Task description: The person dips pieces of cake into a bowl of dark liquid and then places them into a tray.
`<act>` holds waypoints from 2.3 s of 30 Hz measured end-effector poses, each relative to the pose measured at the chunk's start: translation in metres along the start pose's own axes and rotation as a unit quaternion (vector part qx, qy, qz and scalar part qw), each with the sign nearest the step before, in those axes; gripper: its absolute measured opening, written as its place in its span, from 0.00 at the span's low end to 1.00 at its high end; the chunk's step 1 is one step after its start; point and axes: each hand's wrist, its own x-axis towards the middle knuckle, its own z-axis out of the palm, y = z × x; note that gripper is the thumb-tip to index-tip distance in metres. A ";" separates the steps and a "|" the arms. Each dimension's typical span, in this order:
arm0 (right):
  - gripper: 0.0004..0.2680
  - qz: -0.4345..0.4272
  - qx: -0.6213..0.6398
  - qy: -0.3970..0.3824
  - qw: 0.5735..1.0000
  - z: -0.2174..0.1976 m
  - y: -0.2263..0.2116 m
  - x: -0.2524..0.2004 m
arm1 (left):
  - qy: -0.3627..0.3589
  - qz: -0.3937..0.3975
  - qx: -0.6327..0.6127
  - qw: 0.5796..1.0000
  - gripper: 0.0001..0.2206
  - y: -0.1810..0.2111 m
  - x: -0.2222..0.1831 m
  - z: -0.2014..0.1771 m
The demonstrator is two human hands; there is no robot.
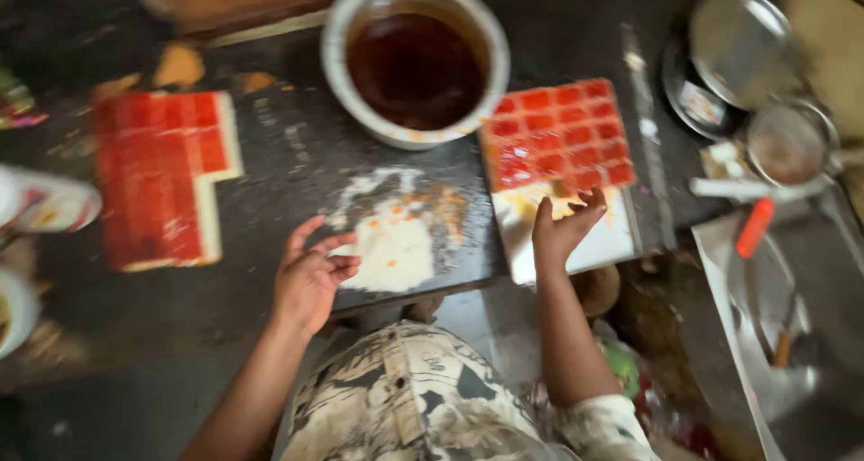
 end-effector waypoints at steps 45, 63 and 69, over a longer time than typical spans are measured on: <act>0.38 -0.252 -0.304 -0.528 0.752 0.188 -0.210 0.136 | 0.080 0.078 -0.059 0.992 0.26 0.036 -0.015 -0.030; 0.34 -0.195 -0.101 -0.543 0.810 0.211 -0.168 0.178 | 0.111 0.127 -0.071 0.983 0.27 0.018 -0.016 -0.013; 0.40 -0.489 -0.178 -0.517 0.680 0.213 -0.154 0.151 | 0.103 0.131 -0.068 0.984 0.25 0.019 -0.014 -0.014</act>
